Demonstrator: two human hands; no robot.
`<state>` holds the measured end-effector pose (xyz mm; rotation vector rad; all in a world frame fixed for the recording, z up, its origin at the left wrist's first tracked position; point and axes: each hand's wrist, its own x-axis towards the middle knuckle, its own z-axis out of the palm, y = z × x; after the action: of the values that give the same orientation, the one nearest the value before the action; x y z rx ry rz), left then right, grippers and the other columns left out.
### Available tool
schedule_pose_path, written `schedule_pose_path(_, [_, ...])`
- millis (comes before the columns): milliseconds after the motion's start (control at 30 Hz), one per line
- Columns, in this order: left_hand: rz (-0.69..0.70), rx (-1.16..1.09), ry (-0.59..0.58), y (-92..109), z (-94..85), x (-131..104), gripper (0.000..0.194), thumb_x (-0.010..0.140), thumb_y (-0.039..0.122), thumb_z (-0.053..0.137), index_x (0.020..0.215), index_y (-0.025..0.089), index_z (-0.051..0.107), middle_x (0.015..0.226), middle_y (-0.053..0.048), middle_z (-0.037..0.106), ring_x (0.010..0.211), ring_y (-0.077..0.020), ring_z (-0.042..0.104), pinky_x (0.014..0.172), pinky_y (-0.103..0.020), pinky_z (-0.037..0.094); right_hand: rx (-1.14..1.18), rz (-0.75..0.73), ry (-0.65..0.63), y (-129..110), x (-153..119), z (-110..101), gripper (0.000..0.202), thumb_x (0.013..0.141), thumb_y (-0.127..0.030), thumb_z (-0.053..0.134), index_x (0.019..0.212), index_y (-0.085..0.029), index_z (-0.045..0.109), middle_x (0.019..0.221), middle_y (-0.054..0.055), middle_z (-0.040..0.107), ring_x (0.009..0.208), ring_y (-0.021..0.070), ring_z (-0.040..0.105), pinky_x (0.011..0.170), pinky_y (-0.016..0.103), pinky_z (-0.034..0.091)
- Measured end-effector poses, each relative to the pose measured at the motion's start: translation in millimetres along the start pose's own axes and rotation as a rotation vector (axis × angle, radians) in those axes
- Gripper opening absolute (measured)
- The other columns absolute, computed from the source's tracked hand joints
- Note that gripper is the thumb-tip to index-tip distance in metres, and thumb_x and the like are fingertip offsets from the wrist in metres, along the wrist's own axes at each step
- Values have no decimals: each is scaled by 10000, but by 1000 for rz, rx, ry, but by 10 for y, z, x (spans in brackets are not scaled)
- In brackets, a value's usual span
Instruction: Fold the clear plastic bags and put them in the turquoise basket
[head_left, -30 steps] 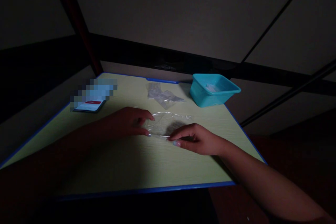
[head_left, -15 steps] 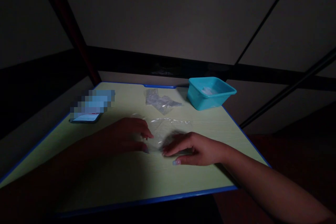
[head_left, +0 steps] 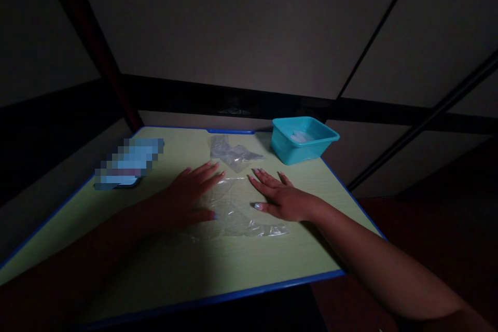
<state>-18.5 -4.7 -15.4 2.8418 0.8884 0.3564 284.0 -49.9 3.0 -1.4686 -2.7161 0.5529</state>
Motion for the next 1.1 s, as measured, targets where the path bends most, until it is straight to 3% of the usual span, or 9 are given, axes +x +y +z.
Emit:
schedule_pose_path(100, [-50,-19,-53,-29,9,19,667,900,593,451,1453,236,340,1524,-141,345,1400,-334,298,1121,-588,206,19,-5,37,34,27,9,691,949,-497,417,1527,-213,165,1585,172,94,1464,300,87,1095,660,61])
schedule_pose_path(200, [-119,-49,84,-70,-86,58,577,929,555,399,1367,184,452,1431,-144,469,1325,-301,407,1100,-499,305,32,24,229,106,75,0,619,917,-478,501,1451,-198,362,1520,182,323,1398,303,297,1100,585,205])
schedule_pose_path(333, [-230,-47,243,-196,-141,93,466,909,530,434,1147,165,598,1175,-125,611,1129,-292,533,996,-467,414,-1,180,451,233,138,-44,397,841,-380,642,1141,-122,614,1151,169,608,1076,263,551,931,393,422])
schedule_pose_path(433, [-255,-52,258,-280,-94,99,400,884,513,479,1068,187,618,1088,-102,625,1063,-281,550,958,-472,435,-26,306,441,279,160,-72,250,824,-369,665,946,-152,643,969,109,639,929,234,558,804,339,428])
schedule_pose_path(533, [-237,-51,231,-291,-55,105,349,869,495,508,1047,219,626,1083,-81,631,1060,-266,555,947,-447,445,-9,318,385,280,170,-74,206,821,-364,671,852,-165,626,891,77,636,845,205,542,733,306,401])
schedule_pose_path(733, [-193,5,182,-297,-14,105,469,879,565,458,1142,222,641,1258,-100,589,1204,-295,492,1033,-481,384,15,281,449,273,185,-41,86,827,-252,659,831,-174,622,891,71,626,891,211,524,793,321,383])
schedule_pose_path(833, [-224,22,165,-341,10,97,513,895,563,401,1158,208,660,1313,-119,564,1249,-316,466,1056,-510,360,37,194,533,206,148,-41,83,830,-242,649,835,-167,615,885,83,623,900,226,522,816,345,396])
schedule_pose_path(933, [-229,5,151,-347,16,95,549,899,570,372,1169,194,668,1357,-130,539,1299,-331,429,1081,-527,331,69,5,567,34,52,-65,118,832,-261,649,893,-164,617,908,91,613,917,234,523,848,376,412])
schedule_pose_path(1100, [-212,-21,148,-290,4,107,535,914,553,369,1172,192,668,1376,-123,536,1365,-341,353,1107,-554,290,156,-431,377,-286,-156,-155,270,857,-329,642,1082,-179,642,1144,125,613,1152,253,498,993,432,393])
